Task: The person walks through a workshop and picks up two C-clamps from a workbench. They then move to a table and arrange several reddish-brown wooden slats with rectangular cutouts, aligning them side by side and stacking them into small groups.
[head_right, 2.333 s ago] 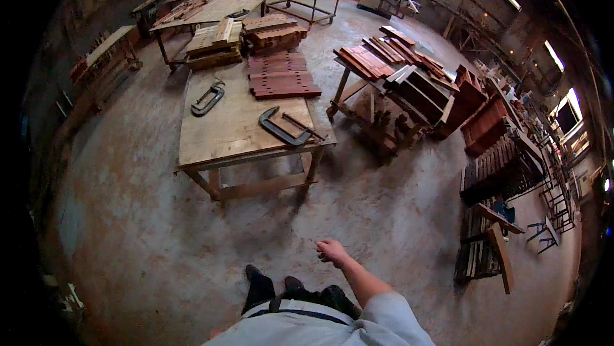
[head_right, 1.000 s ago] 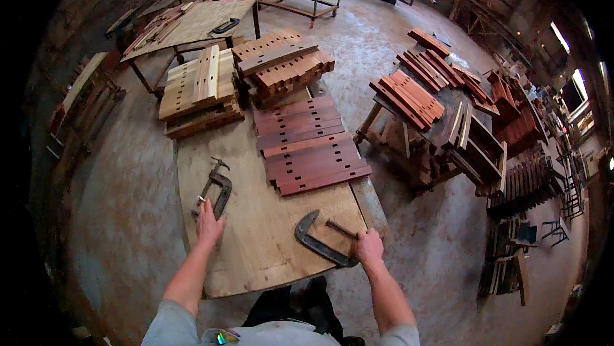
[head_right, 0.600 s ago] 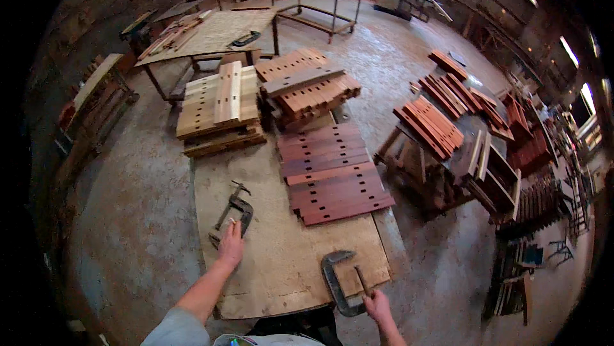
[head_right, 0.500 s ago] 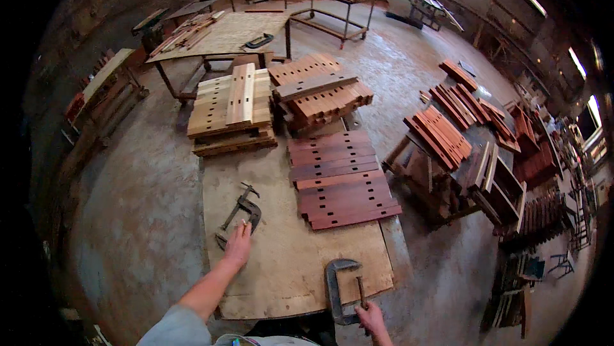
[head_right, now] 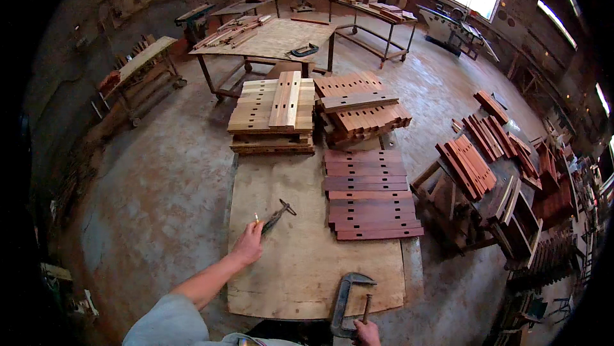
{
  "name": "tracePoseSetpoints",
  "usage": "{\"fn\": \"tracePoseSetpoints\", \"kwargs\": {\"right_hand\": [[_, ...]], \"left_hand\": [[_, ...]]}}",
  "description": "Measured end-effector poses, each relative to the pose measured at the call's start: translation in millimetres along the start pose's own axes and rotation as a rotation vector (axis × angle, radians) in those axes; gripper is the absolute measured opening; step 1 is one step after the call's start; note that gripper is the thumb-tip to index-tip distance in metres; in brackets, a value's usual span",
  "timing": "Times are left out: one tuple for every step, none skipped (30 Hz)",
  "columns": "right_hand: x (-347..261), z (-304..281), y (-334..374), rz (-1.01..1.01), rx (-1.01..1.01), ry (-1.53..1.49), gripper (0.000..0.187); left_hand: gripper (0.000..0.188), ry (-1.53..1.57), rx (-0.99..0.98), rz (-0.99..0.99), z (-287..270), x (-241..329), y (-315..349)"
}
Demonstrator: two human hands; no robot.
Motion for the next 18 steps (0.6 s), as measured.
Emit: {"fn": "tracePoseSetpoints", "kwargs": {"right_hand": [[5,-2,-3,-0.01,0.005,0.0,0.036],[10,-7,-10,-0.071,0.024,0.104,0.033],[15,-12,-17,-0.125,0.044,0.209,0.031],[20,-17,-22,-0.179,0.065,0.314,0.029],[23,-17,-22,-0.119,0.058,0.24,0.032],[17,-11,-16,-0.058,0.06,0.159,0.036],[9,-5,-11,0.003,0.062,0.079,0.04],[-13,2,10,-0.072,0.03,0.109,0.035],[-11,-1,12,-0.108,0.042,0.097,0.031],[-6,-6,7,-0.144,0.053,0.086,0.027],[-1,-7,-5,-0.19,0.053,0.073,0.023],[2,-5,-12,-0.241,0.02,0.064,0.022],[10,-8,-14,-0.245,0.017,0.052,0.022],[0,-5,-4,-0.244,0.009,0.043,0.021],[-8,0,6,-0.241,-0.003,0.038,0.02],[-12,3,11,-0.222,-0.004,0.038,0.018],[-12,5,11,-0.224,-0.037,0.012,0.018],[-11,7,12,-0.224,-0.071,-0.014,0.018]], "left_hand": [[0.056,0.084,-0.029,-0.064,-6,3,7],[0.057,0.148,-0.019,-0.07,-9,6,16],[0.059,0.215,-0.015,-0.078,-8,6,26],[0.06,0.282,-0.011,-0.085,-6,6,37],[0.061,0.285,0.012,-0.07,-1,4,54],[0.061,0.287,0.029,-0.044,5,5,69],[0.062,0.29,0.047,-0.02,9,6,83],[0.061,0.301,0.03,-0.055,5,12,99],[0.061,0.318,0.002,-0.079,0,27,116],[0.061,0.334,-0.026,-0.103,-3,39,132],[0.061,0.328,-0.031,-0.053,-5,45,150],[0.061,0.316,-0.041,0.002,-8,46,165],[0.06,0.305,-0.052,0.058,-11,51,180],[0.059,0.334,-0.156,-0.034,-26,71,194],[0.059,0.252,-0.235,-0.004,-35,84,206],[0.059,0.174,-0.308,0.032,-40,94,214],[0.059,0.092,-0.363,0.069,-46,102,224],[0.055,-0.032,-0.285,0.273,-54,113,237]]}}
Point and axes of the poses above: each hand's wrist, its own y-axis away from the middle knuckle, its own z-axis out of the palm, x = y × z, the point moved 4 cm from there along -y, towards the middle knuckle, and after that the axes turned 10 degrees about -x, right-handed, at the moved point
